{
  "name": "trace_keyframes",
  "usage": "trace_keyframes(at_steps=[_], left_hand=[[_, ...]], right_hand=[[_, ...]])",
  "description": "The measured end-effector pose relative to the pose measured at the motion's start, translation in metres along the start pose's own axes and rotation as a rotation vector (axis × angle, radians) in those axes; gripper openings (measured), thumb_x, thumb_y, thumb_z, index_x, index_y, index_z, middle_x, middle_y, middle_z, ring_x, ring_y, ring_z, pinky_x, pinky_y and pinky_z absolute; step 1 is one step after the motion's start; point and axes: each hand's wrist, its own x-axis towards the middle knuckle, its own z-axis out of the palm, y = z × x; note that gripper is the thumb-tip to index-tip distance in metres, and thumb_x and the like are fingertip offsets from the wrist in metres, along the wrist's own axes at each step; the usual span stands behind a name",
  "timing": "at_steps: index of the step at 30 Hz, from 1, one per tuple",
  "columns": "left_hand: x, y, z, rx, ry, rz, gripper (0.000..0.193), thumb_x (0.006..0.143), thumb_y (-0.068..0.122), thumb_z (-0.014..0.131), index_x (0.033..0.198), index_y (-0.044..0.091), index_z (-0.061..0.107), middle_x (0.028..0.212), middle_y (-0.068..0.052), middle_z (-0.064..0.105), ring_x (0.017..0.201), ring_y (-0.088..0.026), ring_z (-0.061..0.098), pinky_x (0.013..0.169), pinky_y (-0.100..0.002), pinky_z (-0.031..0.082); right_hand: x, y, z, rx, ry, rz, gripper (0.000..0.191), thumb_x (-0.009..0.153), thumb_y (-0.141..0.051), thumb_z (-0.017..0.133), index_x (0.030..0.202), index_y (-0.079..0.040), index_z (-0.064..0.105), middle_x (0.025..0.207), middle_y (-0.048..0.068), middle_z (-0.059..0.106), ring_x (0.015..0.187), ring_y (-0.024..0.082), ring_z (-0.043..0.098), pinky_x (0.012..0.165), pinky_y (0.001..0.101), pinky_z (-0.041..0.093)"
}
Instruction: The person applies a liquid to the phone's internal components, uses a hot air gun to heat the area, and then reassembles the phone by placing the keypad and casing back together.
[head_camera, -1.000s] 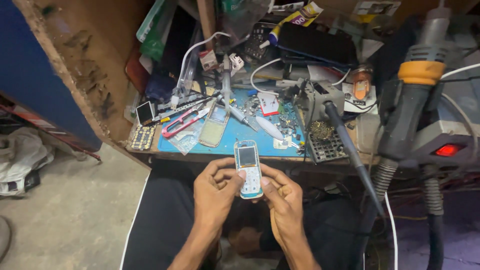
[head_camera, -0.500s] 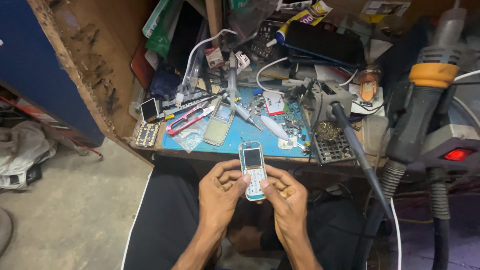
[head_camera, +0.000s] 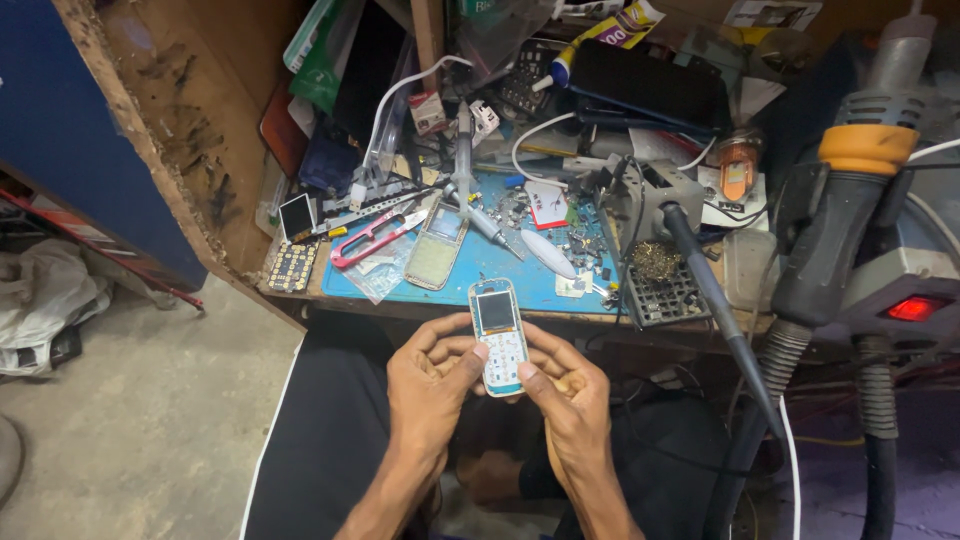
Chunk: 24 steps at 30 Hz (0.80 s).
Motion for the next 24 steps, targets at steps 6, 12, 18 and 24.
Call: trace_keyframes(at_steps=[6, 12, 18, 24], left_hand=[[-0.0023, -0.0003, -0.0022, -0.025, -0.018, -0.013, 0.043, 0.087, 0.003, 0.073, 0.127, -0.009, 0.061, 0.094, -0.015, 0.077, 0.073, -0.012, 0.069, 0.062, -0.024, 0.054], [-0.0007, -0.0013, -0.005, -0.054, -0.059, 0.001, 0.047, 0.086, 0.003, 0.073, 0.13, -0.009, 0.06, 0.099, -0.016, 0.077, 0.077, -0.013, 0.07, 0.065, -0.025, 0.056], [-0.0008, -0.0013, -0.0052, -0.053, -0.059, 0.007, 0.047, 0.086, 0.001, 0.073, 0.13, -0.009, 0.06, 0.099, -0.018, 0.077, 0.076, -0.013, 0.07, 0.064, -0.026, 0.055], [-0.0025, 0.001, -0.0038, -0.061, -0.047, 0.005, 0.049, 0.087, 0.001, 0.072, 0.133, -0.008, 0.059, 0.1, -0.017, 0.076, 0.078, -0.012, 0.07, 0.064, -0.025, 0.055]], right_hand=[[-0.0012, -0.0023, 0.0017, 0.006, -0.005, -0.001, 0.051, 0.092, -0.009, 0.068, 0.137, 0.012, 0.058, 0.104, 0.018, 0.076, 0.087, 0.018, 0.072, 0.075, 0.03, 0.056], [-0.0012, -0.0039, 0.001, 0.021, -0.017, -0.01, 0.051, 0.091, -0.005, 0.066, 0.138, 0.012, 0.057, 0.107, 0.019, 0.076, 0.09, 0.018, 0.072, 0.076, 0.0296, 0.056], [-0.0014, -0.003, 0.0019, 0.011, -0.009, -0.003, 0.051, 0.09, -0.004, 0.066, 0.137, 0.012, 0.057, 0.108, 0.019, 0.075, 0.091, 0.019, 0.072, 0.077, 0.0306, 0.057], [-0.001, -0.0031, 0.0013, 0.031, -0.016, -0.006, 0.051, 0.091, -0.004, 0.067, 0.139, 0.011, 0.057, 0.11, 0.019, 0.075, 0.093, 0.019, 0.071, 0.079, 0.0302, 0.056]])
